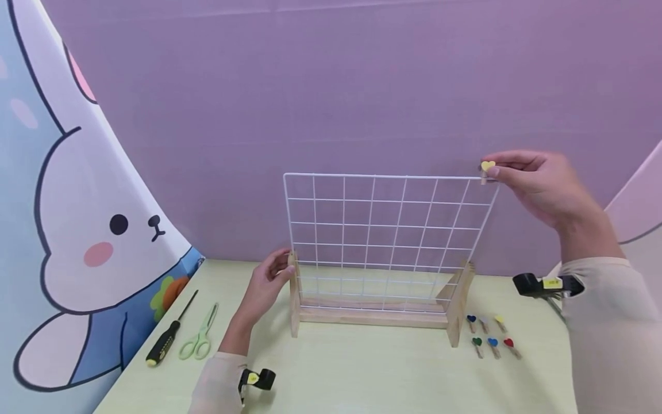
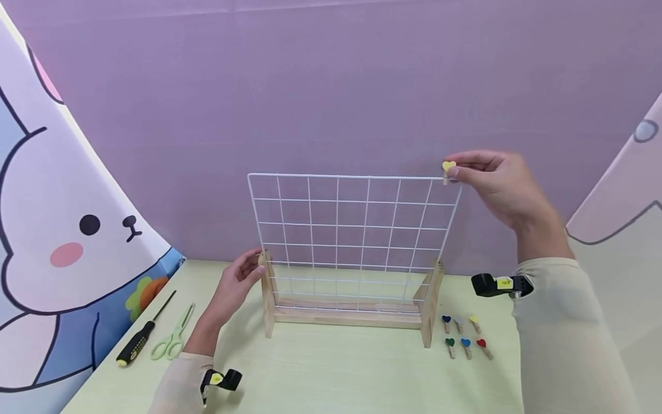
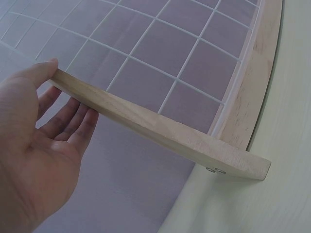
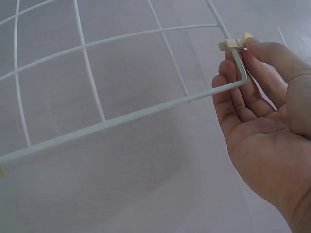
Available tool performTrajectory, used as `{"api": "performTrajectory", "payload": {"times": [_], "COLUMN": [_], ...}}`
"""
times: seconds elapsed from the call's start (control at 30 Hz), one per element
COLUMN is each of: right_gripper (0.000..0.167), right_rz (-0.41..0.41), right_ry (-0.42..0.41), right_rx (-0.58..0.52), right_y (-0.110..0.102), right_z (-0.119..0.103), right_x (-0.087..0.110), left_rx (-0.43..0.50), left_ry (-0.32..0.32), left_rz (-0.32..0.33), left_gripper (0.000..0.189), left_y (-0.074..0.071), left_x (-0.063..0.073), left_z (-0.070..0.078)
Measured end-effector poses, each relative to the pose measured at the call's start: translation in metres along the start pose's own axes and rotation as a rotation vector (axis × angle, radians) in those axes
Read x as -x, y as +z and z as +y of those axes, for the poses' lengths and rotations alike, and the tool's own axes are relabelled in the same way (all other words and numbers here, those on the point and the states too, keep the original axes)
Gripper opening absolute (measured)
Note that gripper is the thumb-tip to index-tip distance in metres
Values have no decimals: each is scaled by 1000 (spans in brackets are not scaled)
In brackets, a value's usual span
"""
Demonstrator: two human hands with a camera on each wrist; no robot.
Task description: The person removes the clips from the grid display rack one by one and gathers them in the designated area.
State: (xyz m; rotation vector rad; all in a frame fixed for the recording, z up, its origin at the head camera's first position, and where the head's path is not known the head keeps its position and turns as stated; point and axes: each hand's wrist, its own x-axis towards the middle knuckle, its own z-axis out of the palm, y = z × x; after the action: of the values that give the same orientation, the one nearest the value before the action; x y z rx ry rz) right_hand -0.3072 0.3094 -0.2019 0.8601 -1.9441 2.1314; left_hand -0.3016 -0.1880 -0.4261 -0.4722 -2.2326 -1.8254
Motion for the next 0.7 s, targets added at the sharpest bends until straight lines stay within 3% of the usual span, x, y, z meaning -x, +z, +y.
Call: {"api": "performTrajectory", "payload": {"times": [0.5, 0.7], "right_gripper": [23, 22], "right_rz": [124, 145], "right_ry": [18, -40], "right_rx": [-82, -188], "right_y": [7, 12], "right_z": [2, -4], "right_x": [0, -1], "left_rx": [9, 3], "left_ry": [-1, 12], "left_rz": [-4, -7], "left_gripper": [48, 48], "left_y": [1, 0], "left_x": [0, 0], "left_z": [-2, -2]}}
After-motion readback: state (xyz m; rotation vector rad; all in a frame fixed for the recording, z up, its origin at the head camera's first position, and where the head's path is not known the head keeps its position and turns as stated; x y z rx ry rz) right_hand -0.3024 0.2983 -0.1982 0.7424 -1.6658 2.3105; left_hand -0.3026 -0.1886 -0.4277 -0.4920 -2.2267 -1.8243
